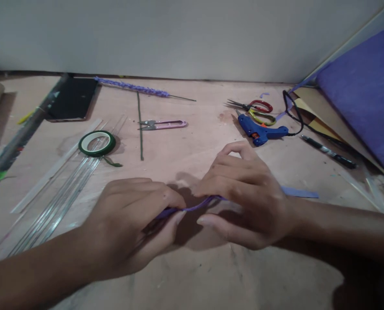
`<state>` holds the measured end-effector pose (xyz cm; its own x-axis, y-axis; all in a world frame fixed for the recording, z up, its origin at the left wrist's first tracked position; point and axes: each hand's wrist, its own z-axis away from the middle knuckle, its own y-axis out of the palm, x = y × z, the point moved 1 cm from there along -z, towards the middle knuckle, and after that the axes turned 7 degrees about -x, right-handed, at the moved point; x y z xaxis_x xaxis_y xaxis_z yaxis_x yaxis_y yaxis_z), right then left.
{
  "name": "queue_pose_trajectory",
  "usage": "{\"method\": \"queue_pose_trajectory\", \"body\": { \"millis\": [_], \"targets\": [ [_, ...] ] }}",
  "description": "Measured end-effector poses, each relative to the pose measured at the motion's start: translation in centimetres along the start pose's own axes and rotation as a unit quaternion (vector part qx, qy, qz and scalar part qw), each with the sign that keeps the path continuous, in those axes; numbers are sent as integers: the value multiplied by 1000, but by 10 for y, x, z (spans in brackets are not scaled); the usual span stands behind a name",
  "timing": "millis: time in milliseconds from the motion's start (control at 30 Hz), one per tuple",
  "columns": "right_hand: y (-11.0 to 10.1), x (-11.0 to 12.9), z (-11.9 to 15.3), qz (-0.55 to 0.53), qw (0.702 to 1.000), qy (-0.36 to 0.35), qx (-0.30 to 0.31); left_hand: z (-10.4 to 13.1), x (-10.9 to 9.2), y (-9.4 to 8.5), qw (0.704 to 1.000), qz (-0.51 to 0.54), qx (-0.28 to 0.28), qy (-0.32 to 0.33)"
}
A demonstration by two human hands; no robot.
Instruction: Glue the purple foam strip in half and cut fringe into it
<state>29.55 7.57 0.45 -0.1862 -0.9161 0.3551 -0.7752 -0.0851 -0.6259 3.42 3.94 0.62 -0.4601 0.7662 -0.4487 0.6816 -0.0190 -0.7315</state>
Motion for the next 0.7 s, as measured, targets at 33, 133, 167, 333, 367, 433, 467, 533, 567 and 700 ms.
{"method": "queue_pose_trajectory", "body": {
  "millis": [33, 133, 167, 333, 367, 433, 467, 533, 567, 700],
  "targets": [
    [0, -2, 0, -1, 1000, -2, -1, 1, 1, 0, 1000, -3, 0, -7],
    [-1, -5, -1, 1, 1000, 1, 9, 4, 2, 1, 1000, -1, -13, -19],
    [-1, -6, -1, 3, 1000, 5, 16, 4, 3, 1, 1000, 0, -19, -22],
    [-2, -3, -3, -14, 999, 24, 28, 5, 5, -1, 999, -16, -39, -22],
    [-2, -2, -3, -22, 999, 34, 31, 4, 4, -1, 999, -23, -37, -18],
    [-1, 0, -2, -31, 998, 52, 35, 4, 2, 1, 998, -50, -28, 0],
    [-1, 2, -2, -33, 997, 56, 32, 4, 1, 3, 997, -67, -24, 15],
    [0, 4, -1, -36, 998, 51, 22, 5, -1, 7, 994, -100, -22, 44],
    [0, 4, 0, -35, 998, 45, 18, 5, -2, 9, 993, -108, -23, 51],
    [1, 3, 2, -30, 999, 29, 8, 6, -1, 10, 996, -84, -21, 25]
  ]
}}
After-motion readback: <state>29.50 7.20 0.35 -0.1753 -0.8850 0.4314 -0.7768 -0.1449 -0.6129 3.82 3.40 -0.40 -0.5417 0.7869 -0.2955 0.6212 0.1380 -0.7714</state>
